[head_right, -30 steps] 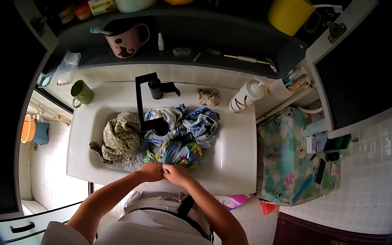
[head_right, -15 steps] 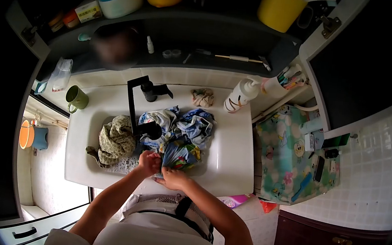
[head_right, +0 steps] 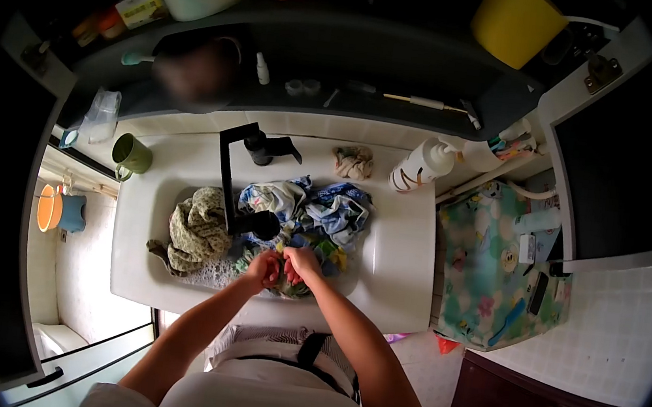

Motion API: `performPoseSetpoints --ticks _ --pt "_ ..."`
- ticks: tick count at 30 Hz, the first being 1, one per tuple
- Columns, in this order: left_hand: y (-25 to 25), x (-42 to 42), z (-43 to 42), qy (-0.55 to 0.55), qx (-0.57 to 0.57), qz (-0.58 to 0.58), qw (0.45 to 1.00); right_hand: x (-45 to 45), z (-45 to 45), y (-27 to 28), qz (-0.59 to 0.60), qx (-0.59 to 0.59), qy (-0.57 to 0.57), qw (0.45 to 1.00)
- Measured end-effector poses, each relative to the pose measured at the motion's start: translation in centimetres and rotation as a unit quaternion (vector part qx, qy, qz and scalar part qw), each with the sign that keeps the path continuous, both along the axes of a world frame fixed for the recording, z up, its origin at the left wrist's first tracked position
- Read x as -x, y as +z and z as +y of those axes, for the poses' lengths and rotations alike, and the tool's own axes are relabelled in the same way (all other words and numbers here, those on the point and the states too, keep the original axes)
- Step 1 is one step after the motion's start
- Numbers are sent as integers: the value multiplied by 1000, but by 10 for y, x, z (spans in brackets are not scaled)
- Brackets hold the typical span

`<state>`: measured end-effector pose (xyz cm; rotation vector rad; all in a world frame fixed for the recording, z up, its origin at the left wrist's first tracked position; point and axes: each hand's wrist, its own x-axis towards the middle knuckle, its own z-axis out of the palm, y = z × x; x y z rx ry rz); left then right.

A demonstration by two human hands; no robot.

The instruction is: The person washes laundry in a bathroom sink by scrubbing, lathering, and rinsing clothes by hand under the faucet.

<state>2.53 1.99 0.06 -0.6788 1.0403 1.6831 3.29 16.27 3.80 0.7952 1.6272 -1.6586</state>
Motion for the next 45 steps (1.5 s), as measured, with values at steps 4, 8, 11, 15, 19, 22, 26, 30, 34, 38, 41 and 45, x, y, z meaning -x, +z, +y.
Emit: performPoseSetpoints --ticks 4,8,11,15,19,22,26,30,34,38,41,45 --pt "-23 15 14 -3 29 13 999 24 5 -32 -9 -56 5 998" --pt "-76 29 18 23 32 -39 998 50 5 -54 -51 -82 -42 994" --pt "-116 27 30 71 92 -44 992 63 8 -84 -30 -141 -14 990" --pt "-151 32 36 51 101 -20 993 68 16 -125 60 -140 15 988" --pt "-21 21 22 135 53 37 989 41 25 -47 -21 79 -107 991" --pt "-8 12 -18 -33 -137 -8 990 8 53 -27 -81 337 -147 927" --pt "-7 0 -8 -128 43 20 991 -19 33 -12 -103 131 110 980" --pt "-28 3 11 -90 114 51 988 -13 18 -22 -126 67 73 987" --pt "-28 1 22 -95 187 94 973 -19 7 -36 -42 -6 5 999" --pt "-53 -5 25 -100 240 148 954 -27 -9 -80 100 -341 19 935" --pt "-81 -3 24 -140 261 222 929 -35 -18 -113 182 -469 -16 864" --pt "-42 2 20 -95 195 104 971 -37 15 -93 196 -143 75 967"
